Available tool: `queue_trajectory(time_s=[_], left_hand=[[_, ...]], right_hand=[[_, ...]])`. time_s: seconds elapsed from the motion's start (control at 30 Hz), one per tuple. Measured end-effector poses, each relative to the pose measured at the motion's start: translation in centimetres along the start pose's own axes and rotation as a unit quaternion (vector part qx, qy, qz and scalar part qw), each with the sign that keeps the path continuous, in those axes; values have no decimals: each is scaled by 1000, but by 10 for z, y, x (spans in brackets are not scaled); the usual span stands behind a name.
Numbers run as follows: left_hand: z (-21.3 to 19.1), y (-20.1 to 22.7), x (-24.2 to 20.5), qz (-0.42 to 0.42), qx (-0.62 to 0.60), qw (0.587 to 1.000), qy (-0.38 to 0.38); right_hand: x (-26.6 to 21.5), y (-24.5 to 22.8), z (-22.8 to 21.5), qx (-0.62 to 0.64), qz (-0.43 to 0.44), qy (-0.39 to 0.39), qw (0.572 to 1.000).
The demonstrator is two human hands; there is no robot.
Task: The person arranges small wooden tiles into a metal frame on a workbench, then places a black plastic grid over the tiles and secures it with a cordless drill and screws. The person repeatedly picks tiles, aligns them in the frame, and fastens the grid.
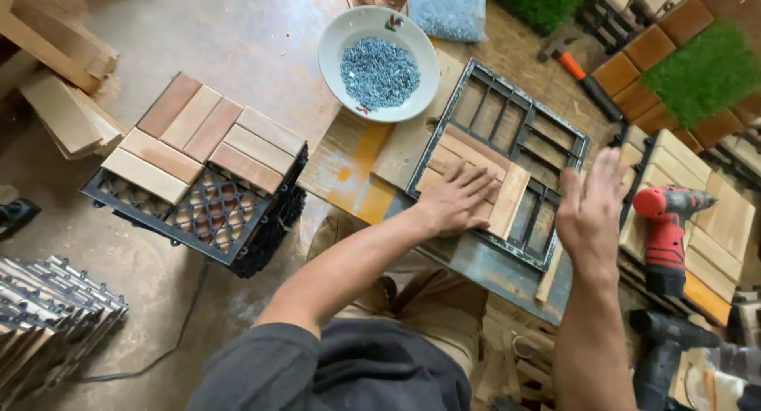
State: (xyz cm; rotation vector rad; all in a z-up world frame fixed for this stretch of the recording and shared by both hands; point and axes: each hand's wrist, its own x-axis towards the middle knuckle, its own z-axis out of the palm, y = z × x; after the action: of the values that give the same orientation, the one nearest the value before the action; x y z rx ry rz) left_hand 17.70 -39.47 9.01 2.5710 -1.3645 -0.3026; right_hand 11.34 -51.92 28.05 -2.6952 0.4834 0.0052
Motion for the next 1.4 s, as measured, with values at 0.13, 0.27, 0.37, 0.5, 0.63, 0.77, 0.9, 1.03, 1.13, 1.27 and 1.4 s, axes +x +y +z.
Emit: queue_trajectory(time_s=[0.13,0.27,0.37,0.5,0.63,0.77,0.9,1.03,1.13,1.27,1.4], left_hand=[[22,7,-4,-97,88,986,99],[32,13,-8,-105,54,982,148],[35,-1,1,-104,44,967,230],[49,13,-6,-93,57,966,234],[65,12,-49,-166,78,955,235],[80,-16,-126,-201,18,891,407],[114,-63,-203,-218,-57,793,566],[113,-115,-281,-342,-39,705,620],[148,-156,-312,-476,-66,665,572],[171,-178,-322,-566,-213,695,390],[150,-164,-323,-592,-211,744,226]], right_hand=[[62,37,39,0,-53,78,996],[103,93,152,-128,-85,139,978],[116,86,176,-103,-47,71,991],[95,111,188,-128,-60,85,986],[90,126,238,-190,-234,220,928],[9,11,222,-93,-167,-2,982],[-52,-75,260,-45,-364,1,930],[-88,-145,323,-9,-520,11,854],[-95,-179,378,43,-591,25,805],[-55,-175,465,-86,-508,-107,850],[-28,-174,489,-152,-422,-125,885]])
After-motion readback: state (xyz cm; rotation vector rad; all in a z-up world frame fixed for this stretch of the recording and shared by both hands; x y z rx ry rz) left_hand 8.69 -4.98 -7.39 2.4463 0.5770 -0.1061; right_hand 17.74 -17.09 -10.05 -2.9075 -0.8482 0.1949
